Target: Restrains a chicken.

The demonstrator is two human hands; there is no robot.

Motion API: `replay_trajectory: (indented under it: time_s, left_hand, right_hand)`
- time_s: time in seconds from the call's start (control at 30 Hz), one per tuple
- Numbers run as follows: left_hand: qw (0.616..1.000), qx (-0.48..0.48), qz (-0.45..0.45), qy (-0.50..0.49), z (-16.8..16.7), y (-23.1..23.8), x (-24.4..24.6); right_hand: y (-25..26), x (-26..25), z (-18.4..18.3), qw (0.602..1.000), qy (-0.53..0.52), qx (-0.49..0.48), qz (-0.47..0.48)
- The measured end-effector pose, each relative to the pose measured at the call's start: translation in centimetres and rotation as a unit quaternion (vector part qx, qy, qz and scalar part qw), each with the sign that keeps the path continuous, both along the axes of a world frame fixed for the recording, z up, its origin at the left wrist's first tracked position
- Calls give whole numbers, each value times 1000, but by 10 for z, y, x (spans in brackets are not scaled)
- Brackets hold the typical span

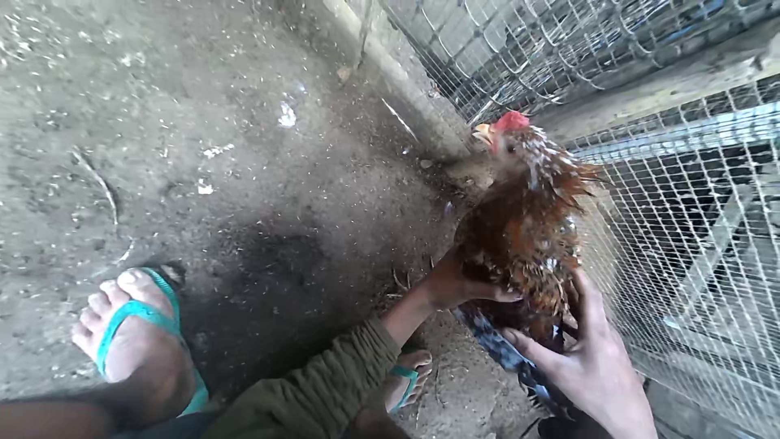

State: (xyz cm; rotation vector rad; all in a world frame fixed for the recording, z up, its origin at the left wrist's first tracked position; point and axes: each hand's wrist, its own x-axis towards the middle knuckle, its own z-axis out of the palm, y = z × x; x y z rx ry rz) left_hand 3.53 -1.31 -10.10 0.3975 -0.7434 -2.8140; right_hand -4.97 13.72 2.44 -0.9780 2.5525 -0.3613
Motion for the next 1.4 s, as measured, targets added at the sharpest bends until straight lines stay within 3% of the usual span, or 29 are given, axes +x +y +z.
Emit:
replay_trajectory:
  time_s: [0.2, 0.27, 0.37, 0.5, 0.57, 0.63, 0.73, 0.83, 1.0, 1.4]
  left_hand:
    - [1000, -14, 2, 3, 3, -2, 1]
    - [993, -111, -11, -34, 13, -2, -2]
    - [938, -337, -53, -59, 33, -12, -11]
    - [915, -397, -54, -41, 42, -11, -11]
    - [923, -377, -63, -49, 40, -13, -14]
    - [951, -298, -57, -54, 30, -11, -16]
    - [996, -76, -45, -26, 15, -7, -16]
    - [1000, 24, -14, -15, 10, -2, -11]
    - [999, 26, -13, 18, 4, 1, -5]
    - [999, 18, -34, -18, -1, -3, -5]
  right_hand:
    - [-6, 7, 12, 999, -33, 27, -14]
    - [-9, 15, -32, 993, -40, -77, -83]
    - [13, 22, -91, 941, -96, -290, -142]
    - [25, 22, -95, 940, -83, -310, -120]
    - [19, 18, -88, 943, -74, -305, -112]
    - [12, 13, -78, 953, -66, -268, -124]
    - [-9, 2, -39, 988, -30, -103, -114]
    - [-20, 1, -10, 998, 31, -14, -49]
    - [-17, 4, -5, 999, 33, -3, -25]
    - [-12, 7, -12, 999, -3, 10, -41]
